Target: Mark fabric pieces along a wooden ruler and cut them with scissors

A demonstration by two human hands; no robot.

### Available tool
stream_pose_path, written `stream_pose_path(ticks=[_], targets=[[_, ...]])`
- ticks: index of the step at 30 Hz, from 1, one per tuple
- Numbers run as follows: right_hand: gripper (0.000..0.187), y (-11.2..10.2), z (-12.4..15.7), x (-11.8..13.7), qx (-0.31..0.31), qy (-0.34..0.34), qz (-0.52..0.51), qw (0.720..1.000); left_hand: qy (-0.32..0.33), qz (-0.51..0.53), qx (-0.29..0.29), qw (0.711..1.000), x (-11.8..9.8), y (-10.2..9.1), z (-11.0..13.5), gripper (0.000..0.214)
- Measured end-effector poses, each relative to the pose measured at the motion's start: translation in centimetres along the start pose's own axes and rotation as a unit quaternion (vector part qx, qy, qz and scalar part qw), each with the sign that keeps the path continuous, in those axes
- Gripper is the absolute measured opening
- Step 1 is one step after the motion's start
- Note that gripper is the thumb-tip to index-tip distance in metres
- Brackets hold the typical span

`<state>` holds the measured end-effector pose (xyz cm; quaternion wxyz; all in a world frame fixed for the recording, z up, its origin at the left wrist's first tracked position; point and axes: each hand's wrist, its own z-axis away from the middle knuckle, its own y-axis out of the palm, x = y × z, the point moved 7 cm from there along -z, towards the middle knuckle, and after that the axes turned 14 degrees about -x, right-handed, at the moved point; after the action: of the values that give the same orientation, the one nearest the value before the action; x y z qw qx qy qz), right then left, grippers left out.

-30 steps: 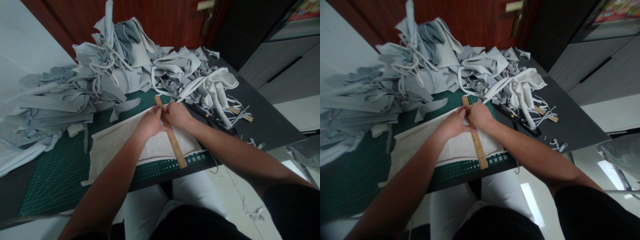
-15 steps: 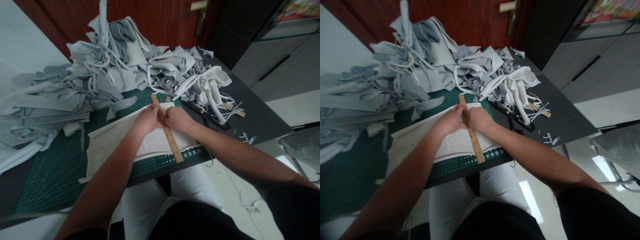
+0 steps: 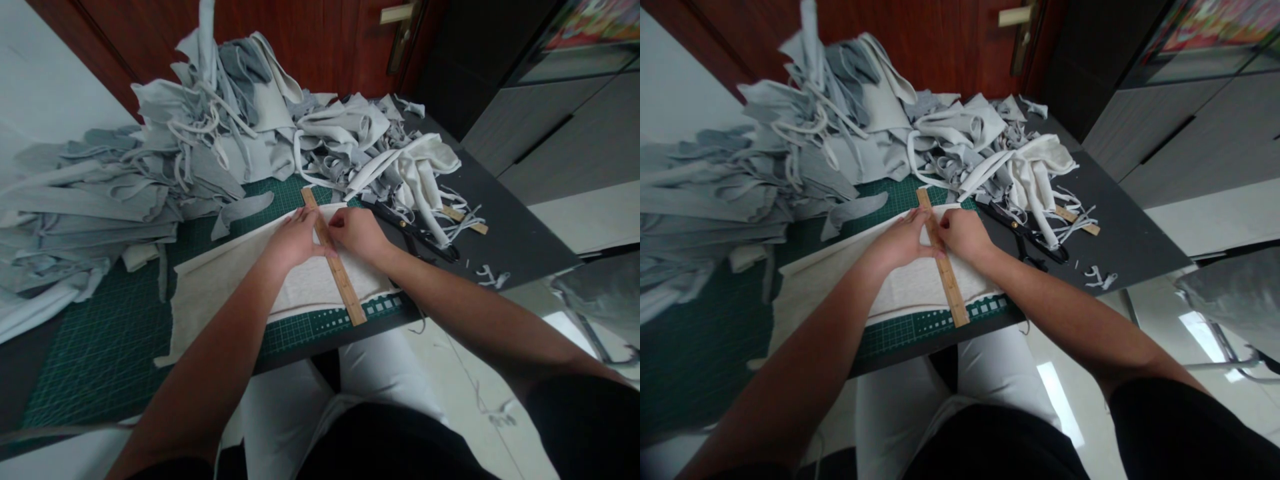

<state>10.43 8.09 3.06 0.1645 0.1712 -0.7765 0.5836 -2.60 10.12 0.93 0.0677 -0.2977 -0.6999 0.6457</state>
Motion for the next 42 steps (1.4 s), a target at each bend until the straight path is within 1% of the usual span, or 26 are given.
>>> stream_pose_path(ticks=[6,15,20,25,30,33,37,42], targets=[[0.021,-0.1,0.1,0.8,0.046,0.0,0.017,0.999,0.009,0.004,-0.002,1.0,0.1,0.2,-0.1,0.096],[0.022,-0.1,-0.4,1.4,0.062,0.012,0.042,0.997,0.0,0.001,0.0,1.0,-0.3,-0.2,-0.1,0.095],[0.027,-0.2,0.0,2.0,0.063,-0.001,0.06,0.996,-0.006,-0.004,-0.003,1.0,-0.2,-0.2,0.0,0.098],[0.024,-0.1,0.2,2.4,0.087,-0.022,0.081,0.993,-0.023,-0.002,0.005,1.0,-0.2,-0.2,-0.1,0.1],[0.024,-0.2,0.4,2.5,0.101,-0.033,0.096,0.99,-0.027,0.003,0.009,1.0,-0.1,0.0,-0.2,0.102],[0.026,-0.3,0.7,2.8,0.108,-0.047,0.107,0.987,-0.023,-0.002,0.009,1.0,0.0,0.2,-0.2,0.1],[0.027,-0.5,1.1,2.7,0.128,-0.033,0.108,0.985,-0.018,-0.006,0.004,1.0,0.2,0.3,-0.3,0.096],[0.026,-0.7,1.6,2.0,0.154,-0.02,0.098,0.983,-0.011,-0.016,0.011,1.0,0.1,0.4,-0.4,0.097]])
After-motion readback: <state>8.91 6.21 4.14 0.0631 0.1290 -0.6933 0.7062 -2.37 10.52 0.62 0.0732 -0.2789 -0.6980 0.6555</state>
